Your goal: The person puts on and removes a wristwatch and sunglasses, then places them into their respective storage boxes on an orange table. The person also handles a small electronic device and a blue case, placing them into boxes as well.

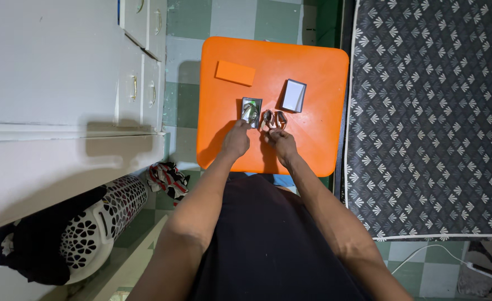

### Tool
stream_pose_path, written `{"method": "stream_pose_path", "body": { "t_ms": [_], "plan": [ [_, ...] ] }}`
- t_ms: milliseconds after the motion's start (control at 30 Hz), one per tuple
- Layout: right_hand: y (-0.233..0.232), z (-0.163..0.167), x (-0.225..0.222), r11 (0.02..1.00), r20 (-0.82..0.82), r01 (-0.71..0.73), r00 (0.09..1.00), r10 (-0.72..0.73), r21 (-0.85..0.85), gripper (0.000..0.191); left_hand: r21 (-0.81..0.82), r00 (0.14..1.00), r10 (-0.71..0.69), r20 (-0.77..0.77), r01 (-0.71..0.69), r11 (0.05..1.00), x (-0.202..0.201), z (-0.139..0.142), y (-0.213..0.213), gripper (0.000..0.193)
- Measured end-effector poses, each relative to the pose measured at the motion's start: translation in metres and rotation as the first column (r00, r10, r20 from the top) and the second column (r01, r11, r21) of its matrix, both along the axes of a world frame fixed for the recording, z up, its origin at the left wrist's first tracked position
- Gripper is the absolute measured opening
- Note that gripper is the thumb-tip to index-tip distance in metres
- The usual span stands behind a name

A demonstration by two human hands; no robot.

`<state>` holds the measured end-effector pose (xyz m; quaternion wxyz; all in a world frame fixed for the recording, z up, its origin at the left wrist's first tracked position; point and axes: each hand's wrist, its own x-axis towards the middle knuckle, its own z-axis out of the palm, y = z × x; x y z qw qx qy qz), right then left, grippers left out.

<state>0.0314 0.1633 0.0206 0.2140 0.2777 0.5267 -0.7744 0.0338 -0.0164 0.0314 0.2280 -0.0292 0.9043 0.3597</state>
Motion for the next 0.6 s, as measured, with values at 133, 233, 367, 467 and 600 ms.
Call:
{"method": "stream_pose_path", "body": {
  "t_ms": [133,233,367,467,600],
  "plan": [
    [0.003,0.004,0.003,0.993,0.124,-0.087,0.989,0.077,0.076,0.018,0.112,0.999,0.023,-0.039,-0.019,0.994,-0.012,-0.014,0.013,0.035],
    [0.010,0.009,0.003,0.960,0.211,-0.208,0.963,0.168,0.188,0.027,0.141,0.993,0.025,-0.112,-0.009,0.990,-0.016,-0.027,0.023,0.035],
    [0.021,0.018,0.006,0.858,0.356,-0.448,0.867,0.349,0.250,0.028,0.139,0.975,0.101,-0.197,-0.074,0.988,-0.017,-0.029,0.028,0.035],
    [0.021,0.019,0.007,0.821,0.378,-0.532,0.817,0.435,0.208,0.028,0.146,0.960,0.177,-0.216,-0.147,0.978,-0.016,-0.021,0.022,0.023],
    [0.014,0.014,0.004,0.795,0.366,-0.567,0.802,0.472,0.216,0.030,0.310,0.894,0.400,-0.203,-0.329,0.892,-0.021,-0.007,0.014,0.016]
  ]
}}
